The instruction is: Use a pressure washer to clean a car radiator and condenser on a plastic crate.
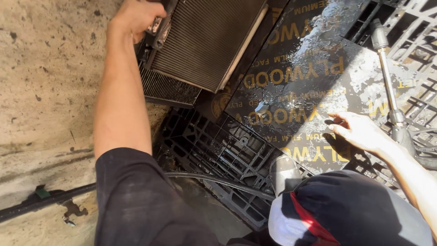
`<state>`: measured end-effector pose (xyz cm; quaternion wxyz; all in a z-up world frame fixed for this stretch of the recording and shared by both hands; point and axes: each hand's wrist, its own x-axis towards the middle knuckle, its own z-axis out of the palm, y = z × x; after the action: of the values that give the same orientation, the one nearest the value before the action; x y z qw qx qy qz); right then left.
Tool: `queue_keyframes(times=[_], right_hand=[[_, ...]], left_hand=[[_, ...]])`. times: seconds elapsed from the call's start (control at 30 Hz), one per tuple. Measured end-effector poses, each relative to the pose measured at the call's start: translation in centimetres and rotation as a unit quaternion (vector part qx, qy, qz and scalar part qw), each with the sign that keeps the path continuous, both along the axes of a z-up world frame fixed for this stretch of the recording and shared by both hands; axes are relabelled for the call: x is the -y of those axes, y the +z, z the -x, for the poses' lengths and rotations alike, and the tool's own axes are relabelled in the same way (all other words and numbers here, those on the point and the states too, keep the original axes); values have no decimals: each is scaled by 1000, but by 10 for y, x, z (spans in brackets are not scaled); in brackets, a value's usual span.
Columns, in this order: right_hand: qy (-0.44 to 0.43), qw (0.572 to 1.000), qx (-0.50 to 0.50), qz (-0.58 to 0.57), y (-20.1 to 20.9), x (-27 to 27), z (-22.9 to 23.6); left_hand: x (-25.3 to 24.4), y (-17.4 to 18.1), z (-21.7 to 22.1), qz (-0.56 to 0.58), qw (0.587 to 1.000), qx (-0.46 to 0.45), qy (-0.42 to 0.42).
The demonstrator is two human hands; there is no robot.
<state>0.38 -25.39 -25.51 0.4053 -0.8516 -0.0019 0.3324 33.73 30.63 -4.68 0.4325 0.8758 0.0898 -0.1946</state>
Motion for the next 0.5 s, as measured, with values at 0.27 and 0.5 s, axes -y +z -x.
queue_keyframes(times=[0.27,0.5], right_hand=[[34,998,-25,41,14,-12,-7],[-3,996,-73,60,28,-4,-18]], left_hand=[[-13,-6,-3,88,995,14,49],[-14,11,14,62,998,2,25]])
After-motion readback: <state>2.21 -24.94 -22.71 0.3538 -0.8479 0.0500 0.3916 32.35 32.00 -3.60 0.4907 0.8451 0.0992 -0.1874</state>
